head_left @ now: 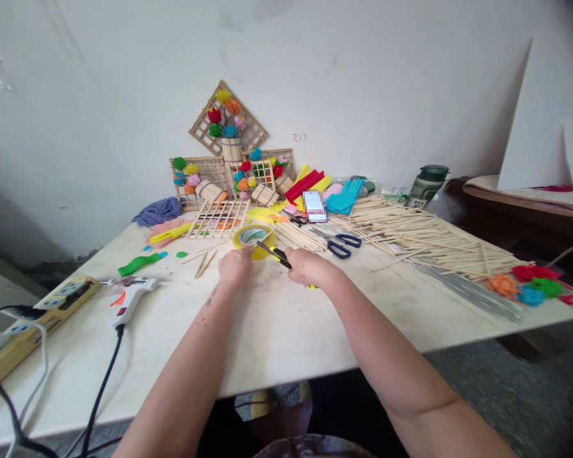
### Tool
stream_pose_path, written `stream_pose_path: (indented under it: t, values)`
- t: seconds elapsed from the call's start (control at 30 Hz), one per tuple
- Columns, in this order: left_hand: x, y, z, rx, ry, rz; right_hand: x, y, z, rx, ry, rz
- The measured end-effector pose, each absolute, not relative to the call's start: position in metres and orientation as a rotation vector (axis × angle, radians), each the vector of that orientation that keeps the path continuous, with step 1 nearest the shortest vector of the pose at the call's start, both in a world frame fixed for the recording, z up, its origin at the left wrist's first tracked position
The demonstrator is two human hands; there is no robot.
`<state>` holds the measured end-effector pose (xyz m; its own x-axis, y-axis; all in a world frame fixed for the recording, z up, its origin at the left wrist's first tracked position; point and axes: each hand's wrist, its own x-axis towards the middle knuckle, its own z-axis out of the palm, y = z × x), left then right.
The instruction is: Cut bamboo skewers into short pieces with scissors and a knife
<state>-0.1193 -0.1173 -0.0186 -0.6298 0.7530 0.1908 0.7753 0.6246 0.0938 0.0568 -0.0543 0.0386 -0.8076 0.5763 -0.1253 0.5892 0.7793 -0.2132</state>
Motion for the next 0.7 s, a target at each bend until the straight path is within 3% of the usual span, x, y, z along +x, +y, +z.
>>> stream_pose_path:
  t: [0.33, 0.7]
  values:
    - [-0.116, -0.118, -0.018, -1.297, -2.676, -0.206, 0.020, -0.054, 0.026, 1.047, 2.918, -0.411]
    - [-0.115, -0.118, -0.013, -1.245, -2.787, -0.264, 0.059, -0.058, 0.042, 0.953, 2.940, -0.395]
